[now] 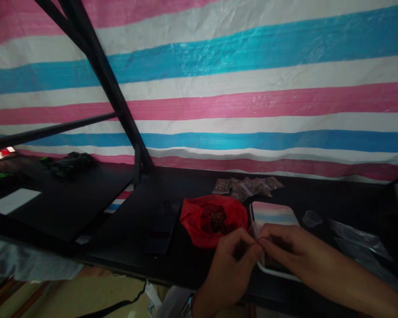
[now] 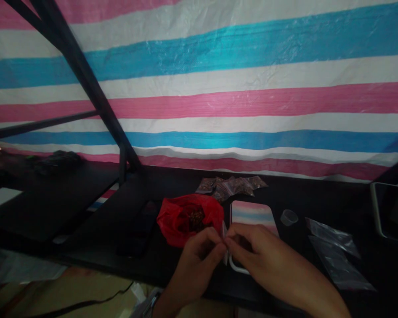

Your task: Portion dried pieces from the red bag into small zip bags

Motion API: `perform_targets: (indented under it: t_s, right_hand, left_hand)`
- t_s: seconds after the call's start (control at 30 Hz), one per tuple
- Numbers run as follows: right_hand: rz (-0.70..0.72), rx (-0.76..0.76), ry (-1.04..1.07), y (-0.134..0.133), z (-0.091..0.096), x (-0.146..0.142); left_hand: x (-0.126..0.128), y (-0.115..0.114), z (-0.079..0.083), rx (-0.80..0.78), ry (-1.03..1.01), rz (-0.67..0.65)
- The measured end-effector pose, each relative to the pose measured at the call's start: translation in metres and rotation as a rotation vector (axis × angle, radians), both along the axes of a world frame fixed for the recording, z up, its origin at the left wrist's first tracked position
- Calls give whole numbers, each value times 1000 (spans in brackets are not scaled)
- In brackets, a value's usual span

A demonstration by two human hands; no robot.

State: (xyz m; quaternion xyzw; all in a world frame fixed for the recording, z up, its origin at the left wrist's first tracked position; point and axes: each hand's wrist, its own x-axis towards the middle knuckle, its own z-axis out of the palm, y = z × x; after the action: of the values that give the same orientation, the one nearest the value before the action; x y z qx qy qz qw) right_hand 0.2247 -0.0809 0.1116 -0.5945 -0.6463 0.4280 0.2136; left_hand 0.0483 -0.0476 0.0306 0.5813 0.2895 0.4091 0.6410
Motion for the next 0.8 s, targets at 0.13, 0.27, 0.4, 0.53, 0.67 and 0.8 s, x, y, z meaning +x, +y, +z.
perform_targets:
  t_s: [0.13, 0.27, 0.4, 0.53, 0.67, 0.8]
  right_hand:
    - [-27, 97, -4, 1, 1, -2]
    - [-124, 201, -53, 1, 6, -4]
    - [-135, 248, -7, 4, 4, -3]
    - [-308, 335, 98, 17, -11, -8]
    - [-316, 250, 319, 36, -23, -27]
    - [-395, 331, 495, 53, -29, -45]
  left_hand:
    - [5, -2, 3, -17, -1, 80]
    - [8, 0, 4, 68, 12, 278]
    - [7, 3, 8, 160, -156, 376]
    - [0, 8, 15, 179, -268, 474]
    - [-10, 16, 11, 207, -197, 623]
    - [-24, 22, -4, 380, 69, 902]
